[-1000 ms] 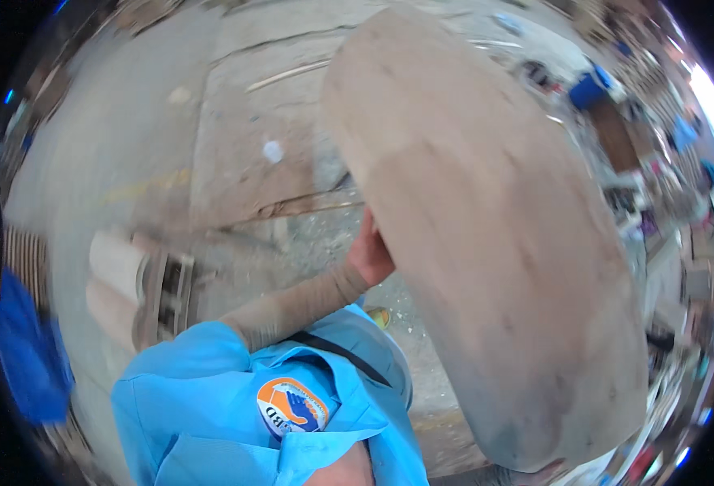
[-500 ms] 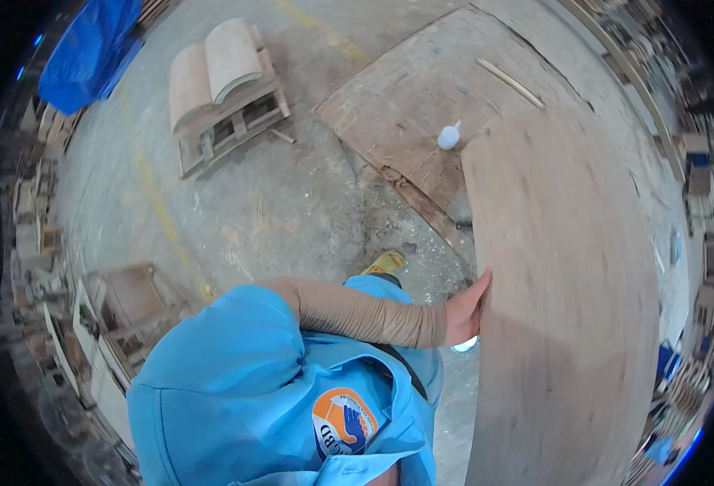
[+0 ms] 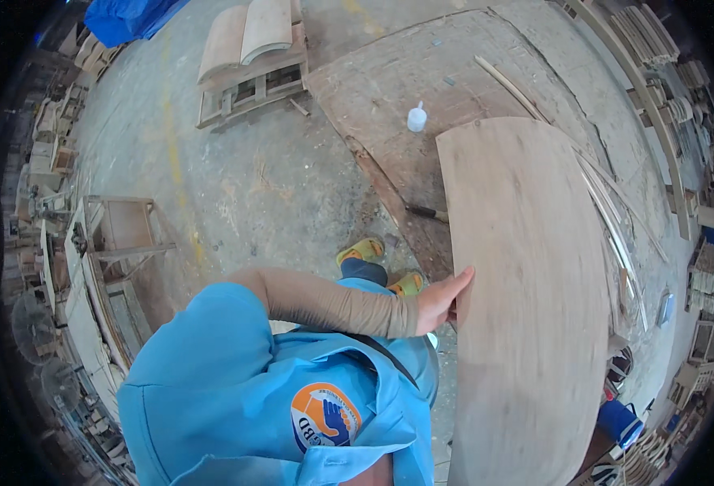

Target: The person applies glue to the joints of a wooden frame using a squeeze bottle. They then pick up a large curved wooden panel and place it on a workbench. Finally, they use a small spatula to apply a yellow paste from a container onto the edge of the wooden panel.

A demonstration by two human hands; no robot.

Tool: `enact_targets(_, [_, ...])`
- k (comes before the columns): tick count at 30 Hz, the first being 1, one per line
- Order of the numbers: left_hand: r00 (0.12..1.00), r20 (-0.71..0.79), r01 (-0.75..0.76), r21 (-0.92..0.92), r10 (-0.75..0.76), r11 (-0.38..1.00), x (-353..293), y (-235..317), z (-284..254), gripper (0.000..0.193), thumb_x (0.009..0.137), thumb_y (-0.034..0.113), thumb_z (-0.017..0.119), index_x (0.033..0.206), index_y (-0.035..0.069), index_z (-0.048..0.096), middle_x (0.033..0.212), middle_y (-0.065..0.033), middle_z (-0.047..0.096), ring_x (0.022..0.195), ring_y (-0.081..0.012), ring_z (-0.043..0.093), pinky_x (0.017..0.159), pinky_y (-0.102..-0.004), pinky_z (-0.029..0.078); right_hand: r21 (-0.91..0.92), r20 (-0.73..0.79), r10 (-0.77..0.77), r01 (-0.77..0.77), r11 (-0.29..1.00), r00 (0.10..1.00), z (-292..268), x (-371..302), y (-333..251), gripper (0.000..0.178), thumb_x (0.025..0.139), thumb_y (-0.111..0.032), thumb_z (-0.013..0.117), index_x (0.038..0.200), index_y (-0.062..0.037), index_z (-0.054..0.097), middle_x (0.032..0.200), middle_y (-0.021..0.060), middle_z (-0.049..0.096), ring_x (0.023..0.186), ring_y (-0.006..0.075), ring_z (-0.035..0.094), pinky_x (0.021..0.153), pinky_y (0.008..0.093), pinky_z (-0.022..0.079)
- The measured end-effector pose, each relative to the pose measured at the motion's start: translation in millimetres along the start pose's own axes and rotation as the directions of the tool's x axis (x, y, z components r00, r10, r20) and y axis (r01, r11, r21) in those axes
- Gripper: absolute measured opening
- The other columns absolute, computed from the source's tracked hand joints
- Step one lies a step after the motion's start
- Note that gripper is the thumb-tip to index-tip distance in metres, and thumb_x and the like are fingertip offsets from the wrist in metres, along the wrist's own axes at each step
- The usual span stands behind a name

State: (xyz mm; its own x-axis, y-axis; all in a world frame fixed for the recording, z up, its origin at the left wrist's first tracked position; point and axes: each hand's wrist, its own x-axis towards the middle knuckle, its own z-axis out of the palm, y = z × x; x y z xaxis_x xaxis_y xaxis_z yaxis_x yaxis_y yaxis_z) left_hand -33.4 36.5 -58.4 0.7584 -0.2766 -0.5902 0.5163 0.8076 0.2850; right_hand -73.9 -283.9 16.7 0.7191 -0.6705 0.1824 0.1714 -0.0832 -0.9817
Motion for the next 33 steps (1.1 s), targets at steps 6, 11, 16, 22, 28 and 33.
enact_targets(6, [0.997,-0.032,-0.068,-0.001,0.068,0.998,16.5,-10.6,17.0,0.062,0.091,0.061,0.046,0.132,0.015,0.047,0.125,-0.0011,0.054,0.112,-0.0150,0.052,0.092,-0.0346,0.041,0.013,0.040,0.009,-0.010,1.000,0.999,-22.0,51.4,6.4,0.055,0.093,-0.034,0.049,0.136,-0.0002,0.043,0.137,0.0137,0.046,0.125,0.0250,0.044,0.107,0.0376,0.034])
enact_targets(11, [0.991,-0.033,-0.125,0.103,0.129,0.987,28.7,-14.9,12.7,0.063,0.092,0.059,0.046,0.135,0.013,0.042,0.127,-0.0044,0.053,0.113,-0.0165,0.052,0.092,-0.0366,0.042,0.021,0.042,0.054,-0.055,0.998,0.998,-29.9,75.7,15.4,0.055,0.093,-0.034,0.049,0.136,-0.0005,0.043,0.138,0.0138,0.046,0.126,0.0251,0.044,0.107,0.0378,0.034])
enact_targets(16, [0.712,-0.228,-0.431,0.604,0.664,0.670,20.7,17.0,-12.9,0.061,0.095,0.041,0.047,0.144,0.010,0.027,0.130,-0.0090,0.048,0.115,-0.0175,0.048,0.093,-0.0326,0.042,0.031,0.017,0.086,-0.086,0.996,0.996,-52.2,91.2,20.0,0.055,0.093,-0.034,0.049,0.137,-0.0007,0.042,0.139,0.0138,0.045,0.127,0.0252,0.043,0.107,0.0380,0.033])
enact_targets(22, [0.349,0.177,-0.502,0.865,0.920,0.024,32.3,118.7,-27.7,0.052,0.093,0.019,0.054,0.140,0.007,0.036,0.131,-0.0113,0.048,0.116,-0.0205,0.048,0.097,-0.0336,0.040,0.051,-0.015,0.155,-0.154,0.987,0.988,-81.9,104.4,16.5,0.056,0.093,-0.034,0.049,0.137,-0.0010,0.042,0.140,0.0138,0.044,0.128,0.0253,0.042,0.108,0.0382,0.033])
enact_targets(28, [0.300,0.498,-0.211,0.867,0.814,-0.452,95.1,219.7,-18.4,0.051,0.089,0.027,0.056,0.133,0.003,0.042,0.127,-0.0209,0.052,0.118,-0.0359,0.049,0.100,-0.0420,0.039,0.144,-0.040,0.432,-0.422,0.895,0.901,-104.3,108.3,13.1,0.056,0.093,-0.034,0.049,0.138,-0.0013,0.041,0.140,0.0138,0.043,0.129,0.0254,0.041,0.108,0.0384,0.032])
enact_targets(33, [0.671,0.380,-0.203,0.920,0.637,-0.335,161.7,260.9,-21.9,0.052,0.093,0.043,0.046,0.126,0.004,0.052,0.123,-0.0211,0.057,0.116,-0.0377,0.052,0.098,-0.0417,0.040,-0.111,0.109,0.357,-0.345,0.932,0.928,-136.8,99.5,33.9,0.055,0.094,-0.032,0.047,0.140,-0.0037,0.038,0.144,0.0105,0.039,0.133,0.0242,0.036,0.110,0.0381,0.029])
